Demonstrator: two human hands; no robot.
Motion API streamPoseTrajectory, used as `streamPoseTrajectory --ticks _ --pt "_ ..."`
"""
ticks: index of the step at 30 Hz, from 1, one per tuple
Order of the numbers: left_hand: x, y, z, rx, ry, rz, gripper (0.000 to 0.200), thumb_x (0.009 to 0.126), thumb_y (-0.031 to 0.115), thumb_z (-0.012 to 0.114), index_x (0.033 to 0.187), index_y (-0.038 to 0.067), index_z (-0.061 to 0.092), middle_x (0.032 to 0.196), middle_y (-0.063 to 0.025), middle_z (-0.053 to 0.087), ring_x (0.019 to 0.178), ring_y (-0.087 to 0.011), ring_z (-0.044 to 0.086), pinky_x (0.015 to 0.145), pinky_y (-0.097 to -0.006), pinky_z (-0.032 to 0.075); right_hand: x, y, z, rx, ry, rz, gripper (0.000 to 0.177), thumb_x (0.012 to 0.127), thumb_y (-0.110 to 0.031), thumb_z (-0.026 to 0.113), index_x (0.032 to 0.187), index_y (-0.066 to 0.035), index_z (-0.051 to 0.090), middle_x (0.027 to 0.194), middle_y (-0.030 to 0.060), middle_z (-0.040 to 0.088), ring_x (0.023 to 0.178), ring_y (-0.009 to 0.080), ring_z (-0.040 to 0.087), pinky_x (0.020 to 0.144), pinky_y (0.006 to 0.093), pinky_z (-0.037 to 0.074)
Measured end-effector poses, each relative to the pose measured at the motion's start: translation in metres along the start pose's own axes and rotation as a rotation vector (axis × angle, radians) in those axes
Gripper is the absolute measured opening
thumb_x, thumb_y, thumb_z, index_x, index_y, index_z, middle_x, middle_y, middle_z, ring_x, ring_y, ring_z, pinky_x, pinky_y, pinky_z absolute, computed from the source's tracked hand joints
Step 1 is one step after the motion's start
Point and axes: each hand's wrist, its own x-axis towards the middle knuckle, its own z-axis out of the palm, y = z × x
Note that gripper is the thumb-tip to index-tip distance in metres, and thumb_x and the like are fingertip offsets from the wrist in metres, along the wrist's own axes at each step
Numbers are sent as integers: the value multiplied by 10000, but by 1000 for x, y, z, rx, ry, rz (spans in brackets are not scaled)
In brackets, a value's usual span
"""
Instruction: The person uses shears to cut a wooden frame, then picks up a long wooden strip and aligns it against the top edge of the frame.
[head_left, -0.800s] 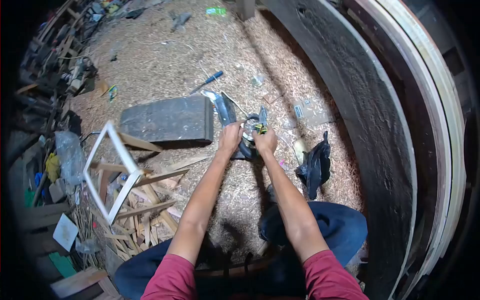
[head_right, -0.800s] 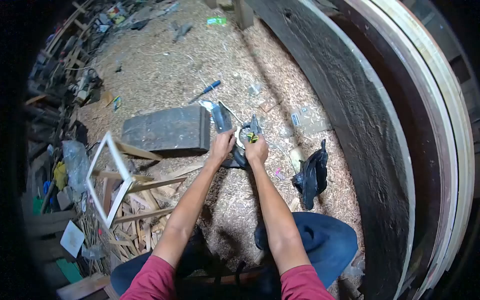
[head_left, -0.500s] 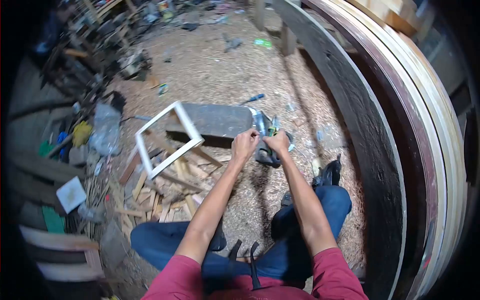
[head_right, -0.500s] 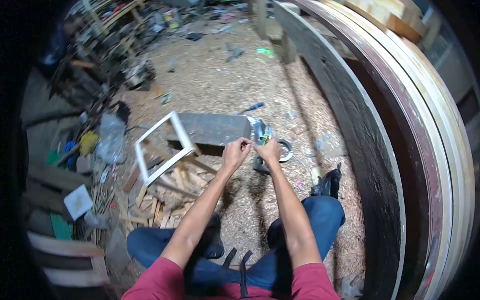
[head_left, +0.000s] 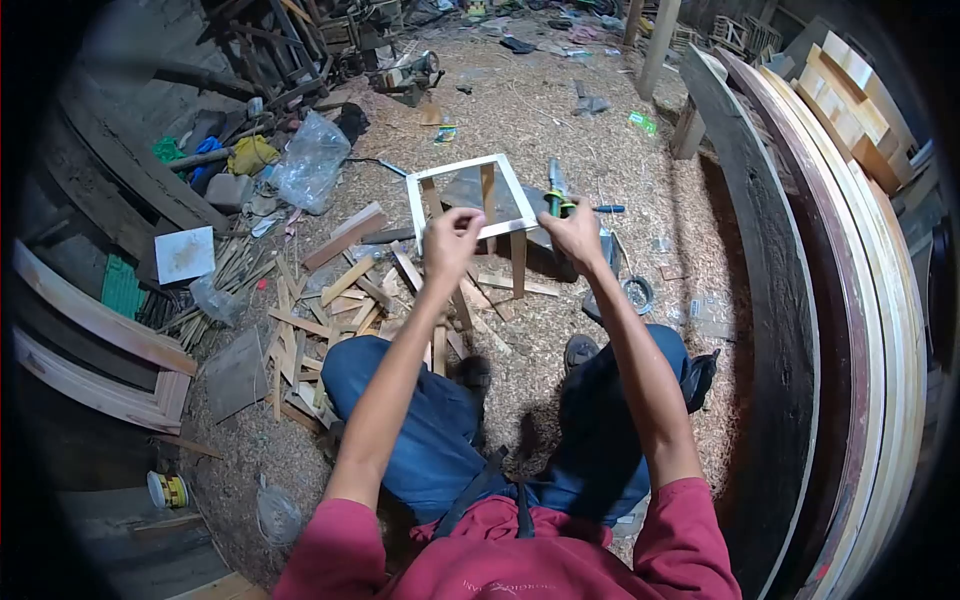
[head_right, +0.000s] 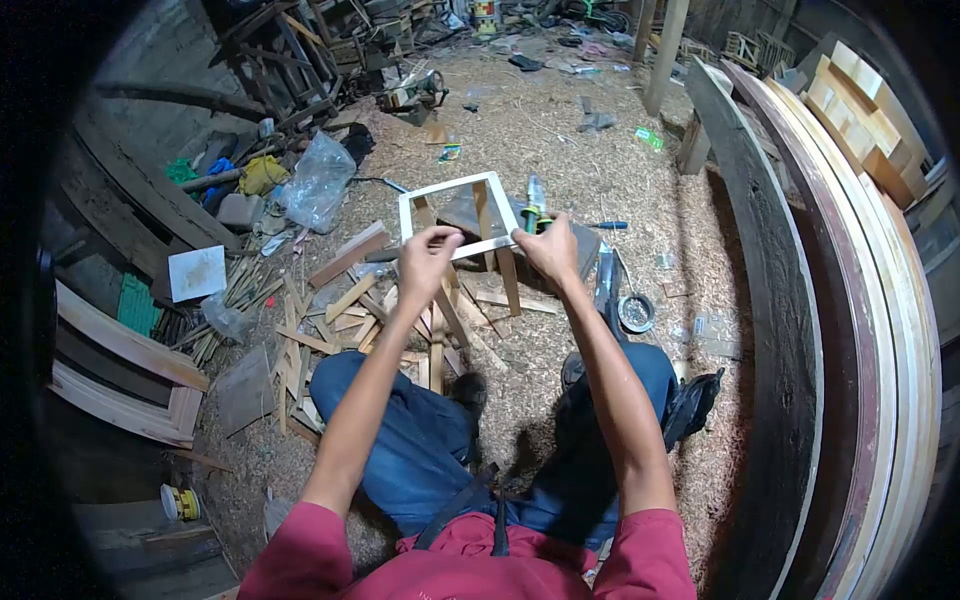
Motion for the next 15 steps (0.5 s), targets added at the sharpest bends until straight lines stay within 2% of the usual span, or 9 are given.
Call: streamPoseTrajectory --ticks 1,3,4,7,8,9,12,14,15 --pt "5 -12 -10 26 39 17 163 860 144 705 944 5 721 837 -104 726 702 -131 686 638 -270 541 -2 -6 9 17 -6 -6 632 661 -351 744 1086 86 575 932 272 679 878 344 681 808 406 521" --pt "9 -28 -28 64 18 -19 188 858 162 708 947 -4 715 834 -105 726 717 -143 688 669 -258 532 -11 -23 10 5 -256 56 511 658 -359 750 931 59 643 826 220 694 785 313 694 745 392 532" --pt "9 -33 -34 91 16 -31 182 855 168 709 942 8 720 832 -103 725 709 -150 687 663 -266 530 -10 -16 24 47 -253 -3 454 655 -363 751 841 44 673 748 186 690 722 285 694 705 386 534" --pt "9 -56 -42 178 19 -62 166 840 183 716 920 39 732 826 -102 723 688 -178 681 644 -304 519 -18 -13 57 77 -217 -92 560 709 -383 705 1031 71 647 852 259 685 829 365 690 767 413 529" --pt "9 -64 -41 182 40 -56 158 830 184 722 899 42 734 850 -101 714 743 -211 673 690 -331 509 -18 -6 70 37 -156 -159 628 734 -405 680 1131 75 604 958 311 659 947 408 659 850 433 510" --pt "5 -64 -43 257 69 8 156 821 179 729 893 41 733 887 -123 695 836 -251 654 770 -346 490 -17 -11 68 25 -256 -109 687 734 -422 678 1202 70 567 1043 335 631 1030 416 627 914 441 483" --pt "1 -78 -46 287 72 28 173 828 193 726 914 44 732 993 -127 676 969 -260 625 881 -352 462 -13 5 84 117 -292 -34 701 729 -413 678 1221 71 555 1072 320 634 1028 402 636 916 428 483" --pt "3 -91 -46 305 79 39 171 829 192 723 920 47 733 999 -127 674 980 -262 621 888 -353 459 -11 20 88 154 -374 8 725 718 -412 678 1230 83 541 1085 304 640 1025 388 642 914 413 481" --pt "1 -97 -47 317 75 50 170 831 191 721 925 50 734 1006 -126 672 990 -263 616 895 -354 455 -9 31 96 193 -373 31 718 702 -364 698 1222 100 526 1046 281 653 976 341 654 892 384 486"
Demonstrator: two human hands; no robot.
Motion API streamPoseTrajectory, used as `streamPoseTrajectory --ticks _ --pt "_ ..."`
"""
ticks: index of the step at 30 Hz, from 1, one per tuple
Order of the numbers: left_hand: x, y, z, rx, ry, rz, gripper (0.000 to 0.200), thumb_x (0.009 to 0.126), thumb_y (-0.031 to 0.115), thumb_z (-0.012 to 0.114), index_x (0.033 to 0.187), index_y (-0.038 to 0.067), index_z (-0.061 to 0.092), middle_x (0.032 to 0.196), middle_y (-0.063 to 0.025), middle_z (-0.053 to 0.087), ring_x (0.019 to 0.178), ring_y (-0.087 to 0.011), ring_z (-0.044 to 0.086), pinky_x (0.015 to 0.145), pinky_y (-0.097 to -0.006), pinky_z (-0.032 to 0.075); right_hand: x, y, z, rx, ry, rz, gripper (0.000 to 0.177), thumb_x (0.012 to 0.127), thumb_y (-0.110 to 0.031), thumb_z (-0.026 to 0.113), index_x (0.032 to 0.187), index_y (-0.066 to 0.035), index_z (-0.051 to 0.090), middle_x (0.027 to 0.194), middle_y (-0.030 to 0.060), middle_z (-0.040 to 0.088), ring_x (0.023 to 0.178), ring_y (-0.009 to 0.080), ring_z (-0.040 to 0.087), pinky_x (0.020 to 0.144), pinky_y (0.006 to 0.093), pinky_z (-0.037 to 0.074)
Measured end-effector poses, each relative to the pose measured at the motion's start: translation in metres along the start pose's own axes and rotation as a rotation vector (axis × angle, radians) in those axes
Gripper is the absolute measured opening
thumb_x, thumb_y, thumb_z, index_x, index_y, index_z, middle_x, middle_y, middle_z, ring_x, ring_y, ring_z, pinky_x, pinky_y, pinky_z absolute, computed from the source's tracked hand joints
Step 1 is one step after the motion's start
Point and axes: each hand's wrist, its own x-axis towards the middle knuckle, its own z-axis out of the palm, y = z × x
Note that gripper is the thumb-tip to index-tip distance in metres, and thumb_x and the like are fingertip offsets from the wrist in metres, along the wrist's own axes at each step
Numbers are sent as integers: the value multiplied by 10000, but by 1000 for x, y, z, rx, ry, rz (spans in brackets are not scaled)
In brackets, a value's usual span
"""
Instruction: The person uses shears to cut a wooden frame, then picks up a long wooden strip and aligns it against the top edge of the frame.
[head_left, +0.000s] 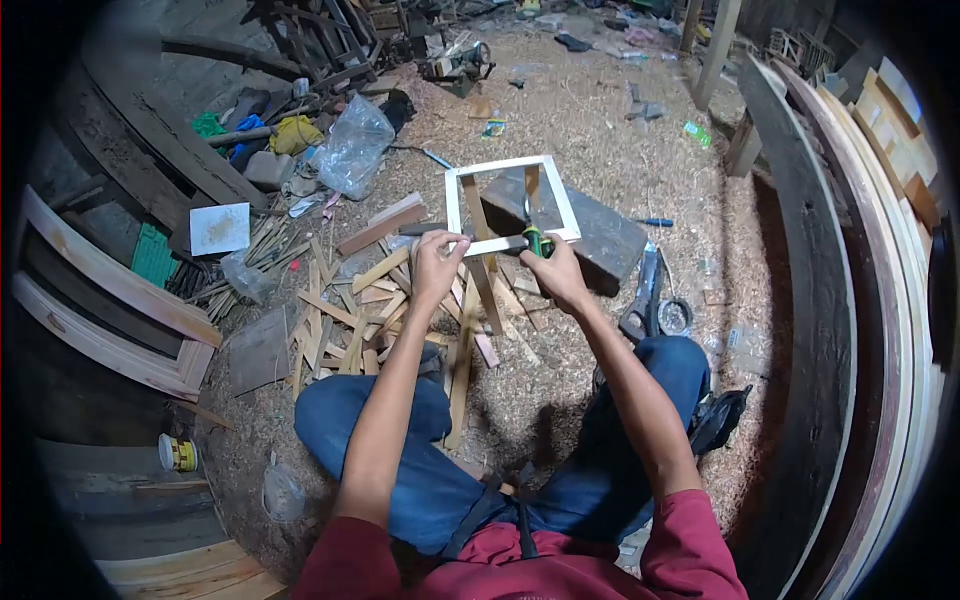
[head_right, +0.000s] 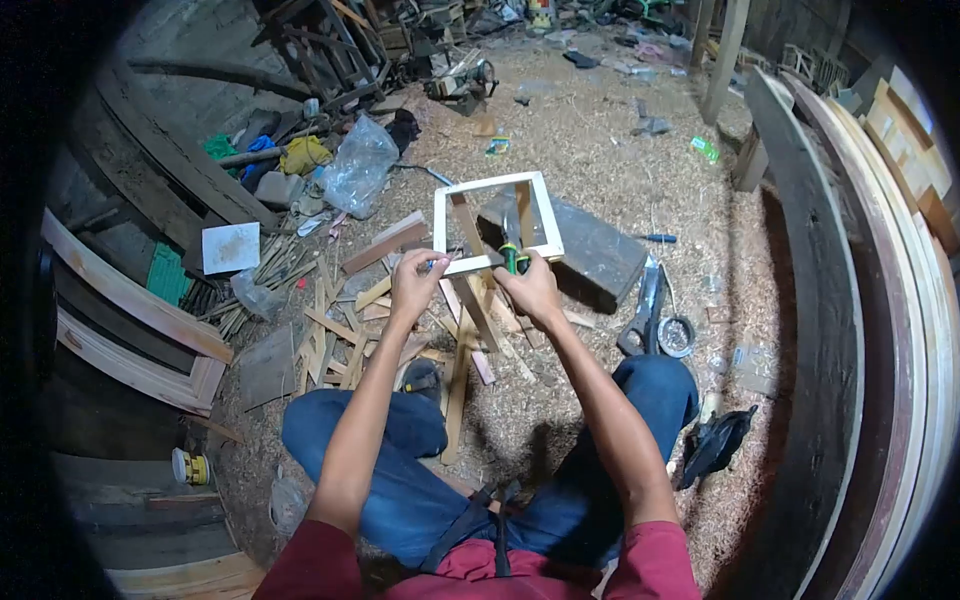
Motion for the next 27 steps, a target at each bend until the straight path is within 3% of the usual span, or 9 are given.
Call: streamPoseTrajectory --ticks 4,12,22,24,27 --pt "7 -12 -9 23 -52 15 156 810 232 731 907 112 753 1063 -106 646 1077 -293 551 958 -411 398 -8 -22 -9 160 -75 -14 718 697 -262 716 1263 96 459 998 212 643 889 221 629 803 319 494" --pt "17 -30 4 -59 -202 -26 176 822 253 720 953 140 752 1196 -137 594 1174 -310 515 1022 -421 369 -14 -31 -7 75 -34 -41 698 719 -300 713 1251 96 496 1055 235 647 939 265 643 844 350 494" --pt "6 -37 10 -116 -161 -29 169 848 220 709 956 92 736 1190 -109 596 1139 -269 550 983 -368 406 -33 -45 -1 -12 -84 -95 659 715 -253 704 1242 87 501 966 195 666 865 242 651 797 349 506" --pt "7 -34 12 -88 -148 -46 168 846 221 713 953 94 739 1165 -111 598 1124 -267 552 977 -368 409 -36 -47 -3 10 -149 9 656 715 -245 704 1246 83 499 945 186 667 849 243 649 792 345 506" --pt "8 -34 16 -92 -132 -37 164 848 220 710 949 95 741 1141 -113 593 1111 -270 551 971 -371 412 -35 -39 -3 -53 -128 -27 667 714 -245 706 1257 81 496 955 188 664 860 248 648 799 349 505"
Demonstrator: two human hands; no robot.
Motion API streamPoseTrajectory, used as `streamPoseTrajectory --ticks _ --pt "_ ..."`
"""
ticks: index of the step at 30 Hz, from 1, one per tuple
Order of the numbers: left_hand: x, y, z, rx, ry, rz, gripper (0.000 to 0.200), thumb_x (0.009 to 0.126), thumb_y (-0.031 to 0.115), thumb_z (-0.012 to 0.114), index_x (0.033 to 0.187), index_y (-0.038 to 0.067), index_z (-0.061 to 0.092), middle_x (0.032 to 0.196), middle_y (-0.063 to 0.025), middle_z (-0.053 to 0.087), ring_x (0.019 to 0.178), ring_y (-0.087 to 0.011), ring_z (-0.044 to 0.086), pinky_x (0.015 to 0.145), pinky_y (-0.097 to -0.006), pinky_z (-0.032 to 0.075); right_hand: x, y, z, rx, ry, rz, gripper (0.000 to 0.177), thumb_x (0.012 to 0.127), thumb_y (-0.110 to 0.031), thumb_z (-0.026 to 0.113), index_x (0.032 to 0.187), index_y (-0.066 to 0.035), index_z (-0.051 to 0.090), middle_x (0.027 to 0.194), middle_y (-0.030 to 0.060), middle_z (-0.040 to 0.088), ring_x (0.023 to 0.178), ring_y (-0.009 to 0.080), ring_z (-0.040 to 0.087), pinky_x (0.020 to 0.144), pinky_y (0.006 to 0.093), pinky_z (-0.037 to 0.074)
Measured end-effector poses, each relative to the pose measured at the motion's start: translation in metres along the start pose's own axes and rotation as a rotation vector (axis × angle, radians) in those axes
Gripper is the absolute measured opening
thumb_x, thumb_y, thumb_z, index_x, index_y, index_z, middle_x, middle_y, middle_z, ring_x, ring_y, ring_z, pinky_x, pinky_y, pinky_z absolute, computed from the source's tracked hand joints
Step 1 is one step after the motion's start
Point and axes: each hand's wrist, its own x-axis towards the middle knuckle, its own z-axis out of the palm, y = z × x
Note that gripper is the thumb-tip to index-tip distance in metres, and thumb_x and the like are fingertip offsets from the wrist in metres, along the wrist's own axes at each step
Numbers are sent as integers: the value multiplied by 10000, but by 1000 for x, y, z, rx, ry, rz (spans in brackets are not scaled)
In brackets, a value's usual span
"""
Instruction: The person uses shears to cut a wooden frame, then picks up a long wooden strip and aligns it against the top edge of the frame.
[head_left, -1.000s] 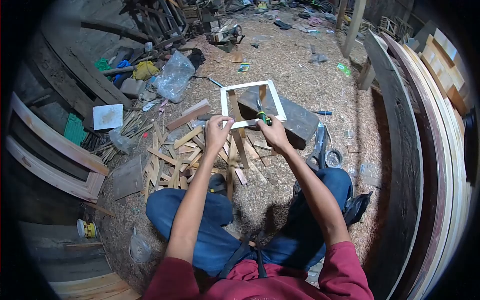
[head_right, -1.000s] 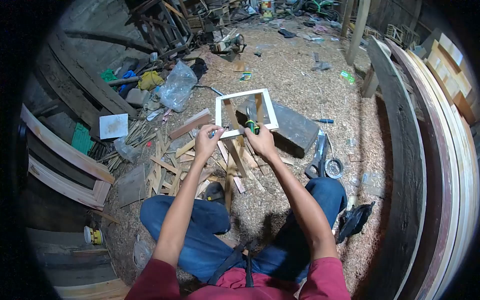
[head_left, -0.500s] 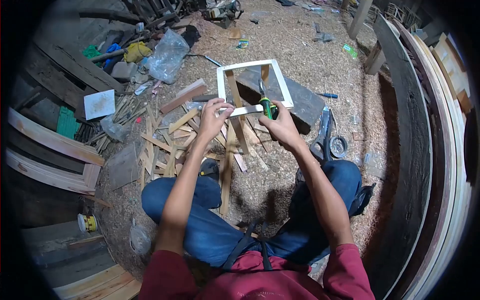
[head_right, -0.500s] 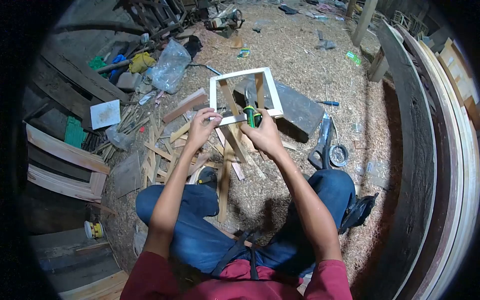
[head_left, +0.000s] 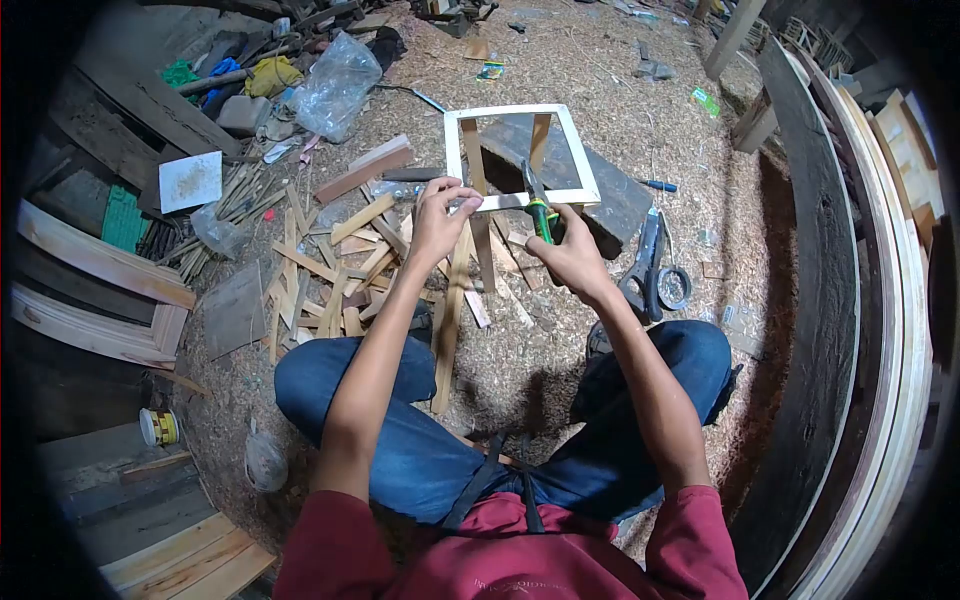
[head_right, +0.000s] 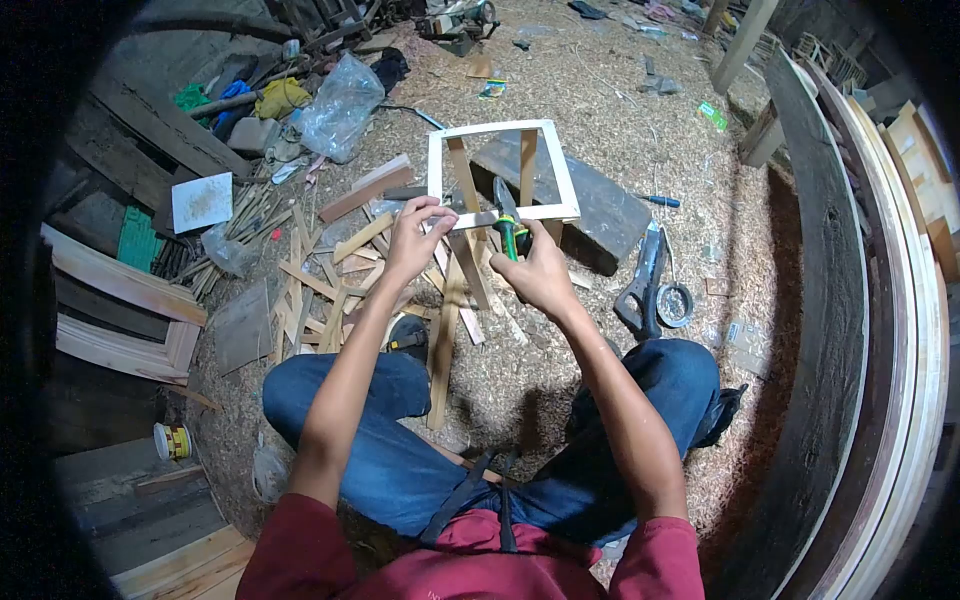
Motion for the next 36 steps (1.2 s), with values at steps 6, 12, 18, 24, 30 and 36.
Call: streamPoseTrajectory --ticks 6,12,18,24,30,36 --pt "-3 1 2 12 15 15 165 849 218 708 949 90 736 1145 -121 582 1114 -282 549 971 -373 410 -3 8 1 -8 29 -17 708 709 -256 708 1284 87 479 1021 228 655 935 276 652 836 356 503" --pt "-5 -1 4 5 60 36 165 831 193 716 944 73 733 1140 -143 578 1068 -310 569 941 -390 431 -4 11 2 -80 31 -44 724 701 -279 708 1282 88 481 1049 261 648 962 316 655 861 381 499" --pt "-5 2 4 1 41 5 186 851 218 704 964 73 725 1164 -131 576 1118 -293 551 976 -382 407 -2 17 10 -76 43 -118 709 713 -297 692 1295 52 487 1030 298 646 956 380 656 861 410 503" --pt "-8 0 5 -46 78 29 173 814 176 725 939 55 727 1130 -135 577 1089 -302 553 959 -381 419 -8 -22 14 -334 -16 -9 652 746 -274 659 1308 6 487 1030 327 637 936 438 646 840 480 504" --pt "-8 -19 12 -79 115 64 189 781 57 703 962 2 698 1160 -150 571 1107 -305 557 976 -371 419 16 -26 43 -396 16 -196 602 749 -211 679 1237 -13 387 774 255 628 737 431 642 679 500 498" --pt "-13 -14 12 -88 146 102 206 765 -13 680 970 -25 688 1102 -150 592 1058 -303 580 949 -367 441 15 -9 64 -424 62 -280 579 765 -219 677 1186 27 365 805 291 625 761 466 634 678 527 501"
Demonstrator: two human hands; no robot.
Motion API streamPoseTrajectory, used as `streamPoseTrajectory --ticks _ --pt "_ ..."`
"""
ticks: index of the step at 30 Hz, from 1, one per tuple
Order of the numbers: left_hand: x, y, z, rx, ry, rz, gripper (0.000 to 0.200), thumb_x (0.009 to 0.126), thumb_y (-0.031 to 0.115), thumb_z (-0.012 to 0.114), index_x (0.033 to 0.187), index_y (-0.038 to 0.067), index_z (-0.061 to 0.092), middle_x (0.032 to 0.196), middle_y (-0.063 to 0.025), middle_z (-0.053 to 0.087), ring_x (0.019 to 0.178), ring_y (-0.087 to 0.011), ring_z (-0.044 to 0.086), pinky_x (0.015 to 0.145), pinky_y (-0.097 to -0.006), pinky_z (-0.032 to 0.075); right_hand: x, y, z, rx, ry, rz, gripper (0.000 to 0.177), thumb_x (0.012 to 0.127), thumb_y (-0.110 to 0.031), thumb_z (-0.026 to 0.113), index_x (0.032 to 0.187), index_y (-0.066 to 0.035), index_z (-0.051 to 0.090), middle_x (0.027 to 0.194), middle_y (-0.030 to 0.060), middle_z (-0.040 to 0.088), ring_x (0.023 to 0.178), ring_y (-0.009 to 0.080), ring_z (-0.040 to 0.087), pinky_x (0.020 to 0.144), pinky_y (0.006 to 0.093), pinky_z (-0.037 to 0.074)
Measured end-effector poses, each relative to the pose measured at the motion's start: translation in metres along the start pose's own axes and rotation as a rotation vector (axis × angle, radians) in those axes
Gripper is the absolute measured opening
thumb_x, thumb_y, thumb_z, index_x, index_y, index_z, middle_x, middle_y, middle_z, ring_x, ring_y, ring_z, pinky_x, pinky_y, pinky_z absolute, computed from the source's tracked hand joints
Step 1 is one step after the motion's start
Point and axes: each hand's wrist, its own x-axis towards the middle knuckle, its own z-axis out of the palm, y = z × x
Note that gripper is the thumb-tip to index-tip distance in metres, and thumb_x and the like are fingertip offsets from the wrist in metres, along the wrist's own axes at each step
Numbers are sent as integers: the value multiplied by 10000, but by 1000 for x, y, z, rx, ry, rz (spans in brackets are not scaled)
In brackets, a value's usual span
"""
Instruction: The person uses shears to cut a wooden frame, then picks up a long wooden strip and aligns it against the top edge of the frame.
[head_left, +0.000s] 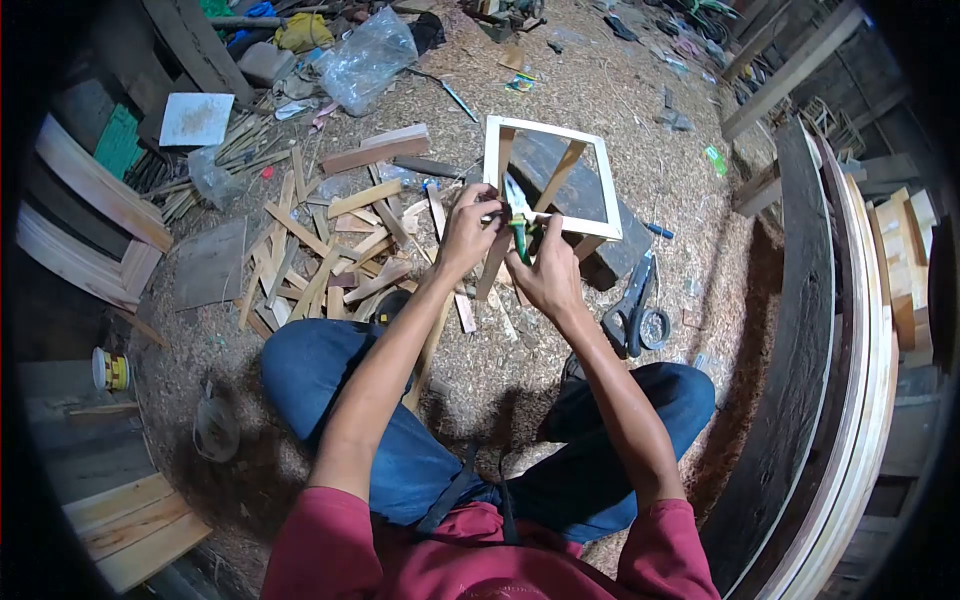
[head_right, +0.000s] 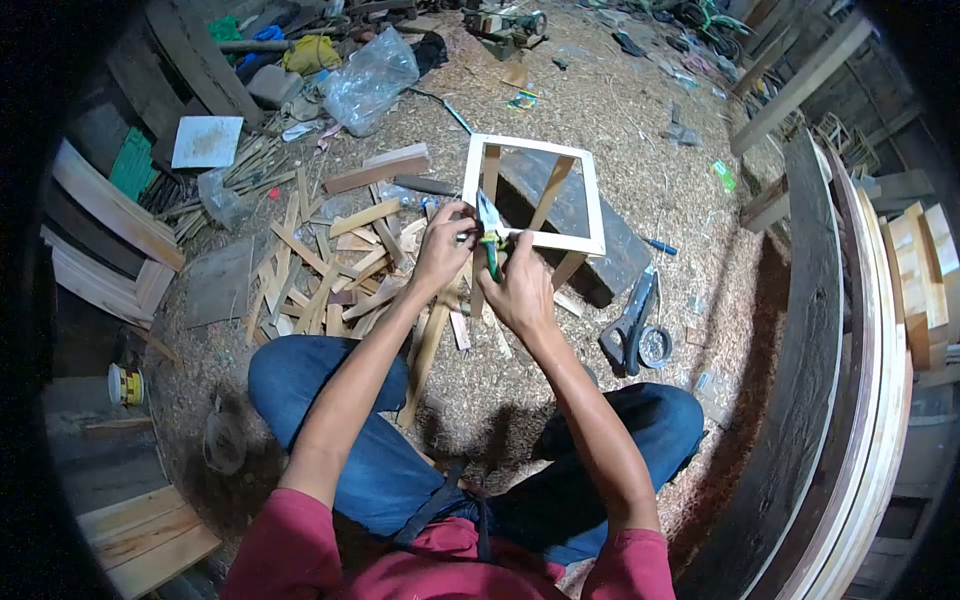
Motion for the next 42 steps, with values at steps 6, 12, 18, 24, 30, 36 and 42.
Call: streamPoseTrajectory --ticks 6,12,18,24,30,36,42 --pt "-5 1 6 -41 66 -3 156 770 18 689 922 5 722 1039 -140 599 1017 -302 587 911 -373 454 5 -23 -20 0 -17 91 549 789 -203 682 1164 38 361 719 225 620 657 391 645 597 464 508" --pt "-4 1 2 -92 20 -57 163 763 1 682 923 -16 711 1109 -152 581 1078 -310 561 960 -378 428 -1 -4 -3 -116 -63 -14 563 779 -203 693 1141 28 329 796 310 619 771 500 620 667 533 504" --pt "-5 8 0 -65 -11 -60 184 754 -2 673 932 -7 718 1077 -155 579 1068 -307 559 943 -375 432 -1 -29 -19 -5 13 74 531 820 -200 670 1149 37 328 731 217 624 624 374 629 588 457 490" --pt "-6 -3 5 -22 4 50 157 797 36 685 945 -1 722 1078 -122 571 1068 -285 550 957 -375 427 9 -5 -18 -100 -89 55 518 802 -240 687 1089 21 343 717 263 624 702 474 627 596 504 500" --pt "-2 -1 3 -17 -64 -6 154 782 74 722 923 15 736 1035 -104 570 1042 -278 550 949 -381 425 0 -5 -12 -207 -146 45 567 809 -232 676 1137 18 288 763 290 624 712 470 633 615 524 508" --pt "-4 8 -4 39 -90 -13 216 764 50 725 979 28 726 1106 -95 586 1122 -276 541 1003 -382 416 9 -6 -35 -75 -52 72 534 784 -213 704 1115 13 351 731 267 620 720 472 638 631 497 508" --pt "-13 -4 -3 9 -55 21 249 761 13 725 1010 18 713 1178 -109 595 1145 -277 564 968 -364 457 8 -17 -42 -61 -38 62 519 790 -187 697 1120 16 351 756 240 613 673 418 633 585 481 492"
